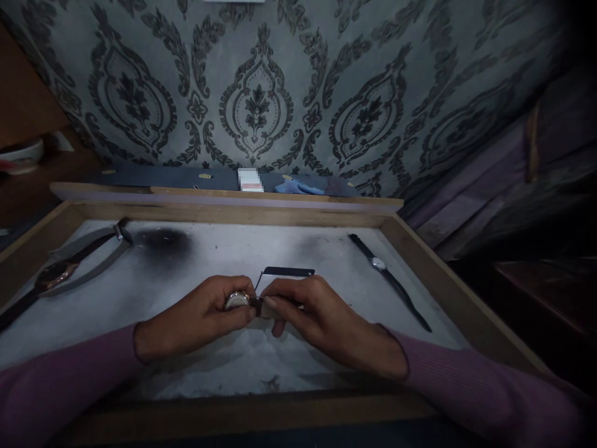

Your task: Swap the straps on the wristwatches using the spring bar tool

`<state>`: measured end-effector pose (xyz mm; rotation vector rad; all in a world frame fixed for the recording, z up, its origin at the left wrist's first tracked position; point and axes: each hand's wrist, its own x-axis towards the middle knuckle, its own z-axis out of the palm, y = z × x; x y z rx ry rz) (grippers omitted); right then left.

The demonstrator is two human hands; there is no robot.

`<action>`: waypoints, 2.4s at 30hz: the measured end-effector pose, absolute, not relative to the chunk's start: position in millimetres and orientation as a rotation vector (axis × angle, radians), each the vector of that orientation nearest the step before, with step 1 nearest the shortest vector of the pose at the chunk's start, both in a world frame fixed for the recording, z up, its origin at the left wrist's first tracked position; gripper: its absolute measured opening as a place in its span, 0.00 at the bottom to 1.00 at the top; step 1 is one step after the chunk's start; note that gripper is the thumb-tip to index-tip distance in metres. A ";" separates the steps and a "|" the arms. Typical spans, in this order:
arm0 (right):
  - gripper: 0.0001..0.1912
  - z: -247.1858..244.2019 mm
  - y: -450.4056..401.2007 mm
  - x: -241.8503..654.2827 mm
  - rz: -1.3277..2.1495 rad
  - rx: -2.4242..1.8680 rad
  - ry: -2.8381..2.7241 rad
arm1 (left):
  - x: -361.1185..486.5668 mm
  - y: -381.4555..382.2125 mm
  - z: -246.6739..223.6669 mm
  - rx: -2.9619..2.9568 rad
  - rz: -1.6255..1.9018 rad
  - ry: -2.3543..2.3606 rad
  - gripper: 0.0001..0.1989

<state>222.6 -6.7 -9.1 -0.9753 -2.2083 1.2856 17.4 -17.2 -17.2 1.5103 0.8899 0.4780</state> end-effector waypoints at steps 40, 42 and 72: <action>0.13 -18.8 -7.2 227.5 1.087 -0.853 -2.400 | 17.6 -16.6 -20.4 1.606 0.410 0.977 0.08; 0.13 -20.3 -7.8 228.0 1.059 -0.851 -2.407 | 17.1 -17.2 -20.4 1.591 0.406 0.979 0.08; 0.13 -19.2 -3.5 228.2 0.803 -0.845 -2.534 | 18.7 -15.3 -24.2 1.601 0.446 0.969 0.08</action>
